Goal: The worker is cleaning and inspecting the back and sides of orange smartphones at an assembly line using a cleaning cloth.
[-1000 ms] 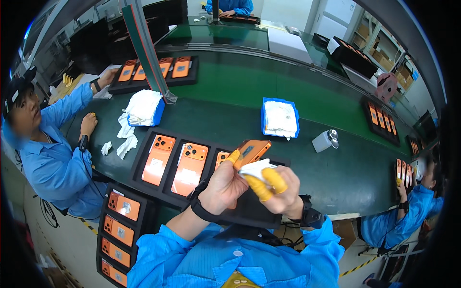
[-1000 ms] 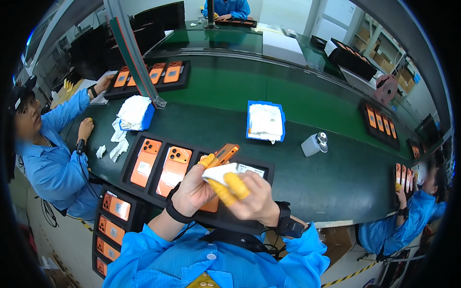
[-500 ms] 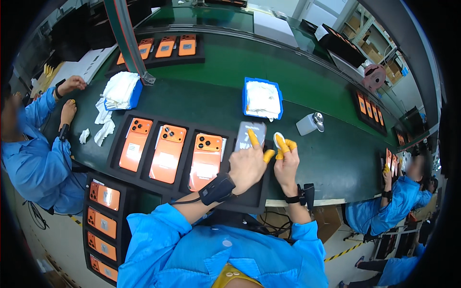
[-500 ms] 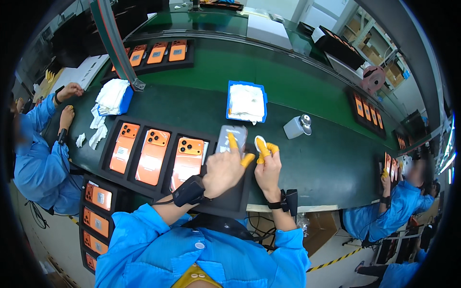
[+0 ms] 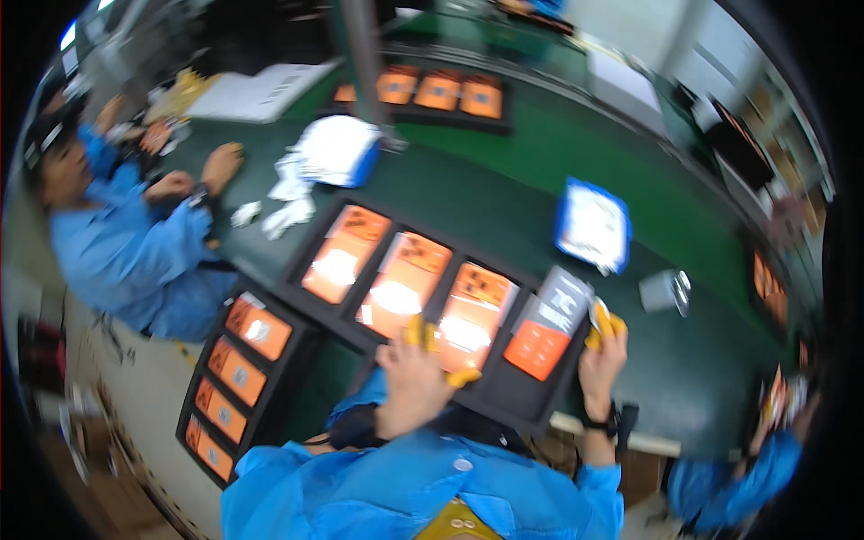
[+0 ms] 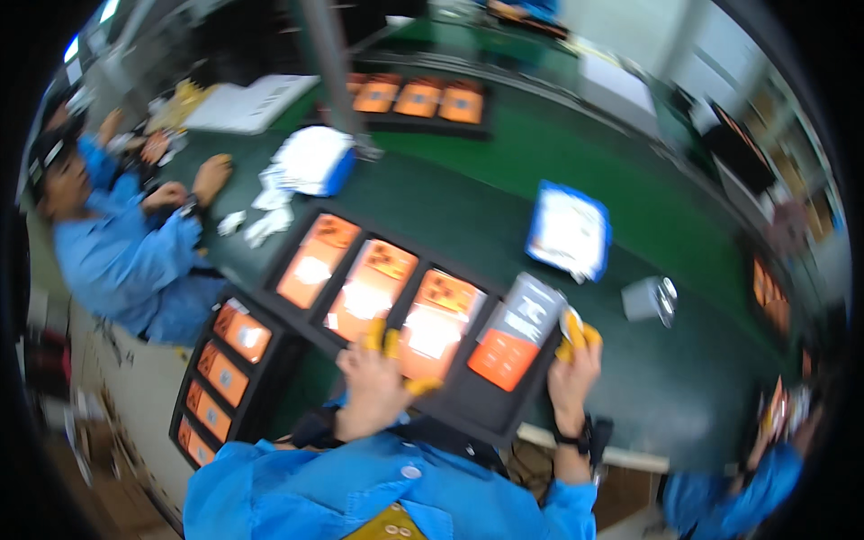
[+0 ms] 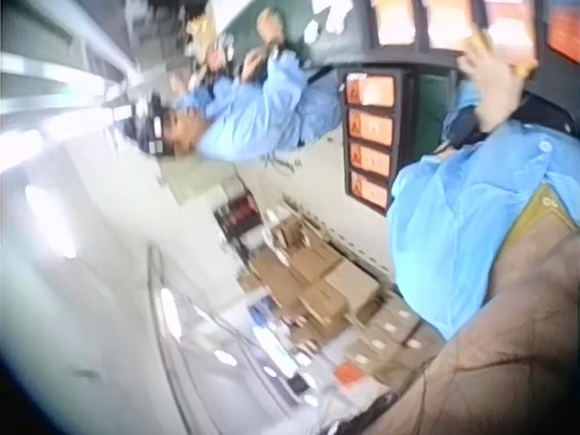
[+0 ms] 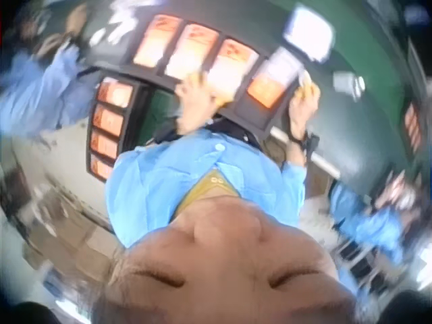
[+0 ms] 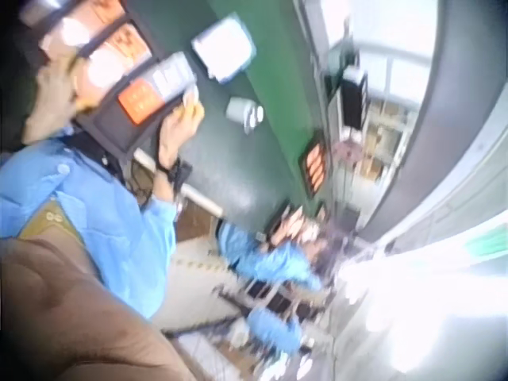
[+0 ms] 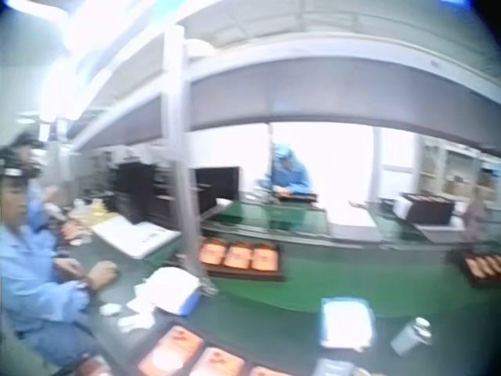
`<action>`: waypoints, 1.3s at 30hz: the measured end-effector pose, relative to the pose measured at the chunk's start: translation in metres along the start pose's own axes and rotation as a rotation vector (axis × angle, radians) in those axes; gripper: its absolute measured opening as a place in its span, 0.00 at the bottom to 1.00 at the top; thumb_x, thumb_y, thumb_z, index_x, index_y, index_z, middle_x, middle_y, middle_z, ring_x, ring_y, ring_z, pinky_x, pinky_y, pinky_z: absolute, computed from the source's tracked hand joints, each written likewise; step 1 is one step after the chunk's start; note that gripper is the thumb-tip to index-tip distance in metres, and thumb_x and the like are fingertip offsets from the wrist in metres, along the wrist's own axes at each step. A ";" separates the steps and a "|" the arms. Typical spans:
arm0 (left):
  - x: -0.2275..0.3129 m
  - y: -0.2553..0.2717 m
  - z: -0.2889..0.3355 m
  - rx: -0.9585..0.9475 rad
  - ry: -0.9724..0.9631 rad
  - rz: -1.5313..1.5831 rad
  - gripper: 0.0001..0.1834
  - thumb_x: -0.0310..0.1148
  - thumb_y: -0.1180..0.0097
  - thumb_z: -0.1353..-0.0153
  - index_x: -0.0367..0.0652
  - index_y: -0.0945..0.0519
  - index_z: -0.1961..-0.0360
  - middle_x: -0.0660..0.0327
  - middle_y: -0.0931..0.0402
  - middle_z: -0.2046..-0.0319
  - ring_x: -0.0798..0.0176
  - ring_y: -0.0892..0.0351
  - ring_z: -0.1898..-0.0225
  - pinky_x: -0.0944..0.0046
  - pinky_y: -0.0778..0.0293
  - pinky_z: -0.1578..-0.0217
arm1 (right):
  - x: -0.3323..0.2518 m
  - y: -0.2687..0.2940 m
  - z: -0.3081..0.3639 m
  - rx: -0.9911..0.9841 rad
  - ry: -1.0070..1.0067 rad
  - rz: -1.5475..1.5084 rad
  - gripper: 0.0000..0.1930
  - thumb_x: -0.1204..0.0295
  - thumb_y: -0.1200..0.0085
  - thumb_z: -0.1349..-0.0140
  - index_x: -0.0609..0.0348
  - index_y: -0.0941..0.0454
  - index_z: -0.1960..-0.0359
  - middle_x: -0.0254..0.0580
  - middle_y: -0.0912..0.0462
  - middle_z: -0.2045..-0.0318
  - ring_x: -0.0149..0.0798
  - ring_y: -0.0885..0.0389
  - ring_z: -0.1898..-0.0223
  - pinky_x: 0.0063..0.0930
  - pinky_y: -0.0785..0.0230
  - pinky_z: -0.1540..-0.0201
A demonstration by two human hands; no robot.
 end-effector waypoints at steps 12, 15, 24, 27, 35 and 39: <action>0.019 -0.003 0.009 -0.104 -0.234 0.518 0.21 0.40 0.46 0.42 0.35 0.25 0.51 0.51 0.30 0.55 0.62 0.39 0.47 0.56 0.50 0.56 | 0.030 0.121 -0.058 0.441 0.271 0.634 0.11 0.73 0.51 0.36 0.59 0.23 0.54 0.49 0.24 0.67 0.48 0.24 0.67 0.36 0.30 0.63; 0.015 -0.006 0.008 -0.059 -0.173 0.576 0.21 0.39 0.50 0.38 0.34 0.26 0.50 0.48 0.29 0.54 0.62 0.35 0.53 0.57 0.50 0.55 | 0.069 0.115 -0.059 0.260 0.042 0.718 0.09 0.70 0.52 0.35 0.59 0.21 0.60 0.50 0.24 0.70 0.47 0.24 0.69 0.37 0.31 0.65; 0.006 -0.017 -0.002 -0.013 -0.094 0.603 0.22 0.30 0.46 0.43 0.38 0.26 0.47 0.54 0.26 0.70 0.58 0.37 0.67 0.58 0.51 0.58 | 0.076 0.112 -0.061 0.215 0.181 0.607 0.09 0.70 0.51 0.36 0.57 0.21 0.59 0.50 0.25 0.71 0.49 0.26 0.70 0.37 0.33 0.64; 0.001 -0.015 -0.005 0.278 -0.133 0.659 0.17 0.30 0.44 0.43 0.41 0.22 0.51 0.57 0.22 0.67 0.64 0.31 0.68 0.59 0.50 0.62 | 0.073 0.109 -0.057 0.213 0.072 0.534 0.11 0.65 0.49 0.36 0.59 0.22 0.58 0.50 0.26 0.71 0.46 0.27 0.69 0.35 0.33 0.62; -0.001 -0.031 -0.024 0.237 -0.182 0.475 0.15 0.32 0.44 0.43 0.43 0.20 0.55 0.58 0.24 0.66 0.64 0.30 0.64 0.59 0.49 0.63 | 0.073 0.101 -0.054 0.264 -0.165 0.248 0.17 0.60 0.47 0.37 0.65 0.23 0.62 0.50 0.25 0.70 0.43 0.27 0.70 0.32 0.33 0.62; 0.002 -0.024 -0.021 0.283 -0.194 0.531 0.06 0.30 0.44 0.46 0.38 0.20 0.72 0.58 0.26 0.72 0.63 0.30 0.62 0.57 0.47 0.56 | 0.061 0.098 -0.055 0.276 0.030 0.413 0.20 0.60 0.46 0.38 0.71 0.25 0.68 0.51 0.24 0.72 0.40 0.26 0.70 0.32 0.32 0.63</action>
Point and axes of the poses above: each hand's wrist, its own z-axis away from the middle knuckle, its own y-axis out of the back of the hand, x = y × z, the point moved 1 cm from there along -z, towards the middle knuckle
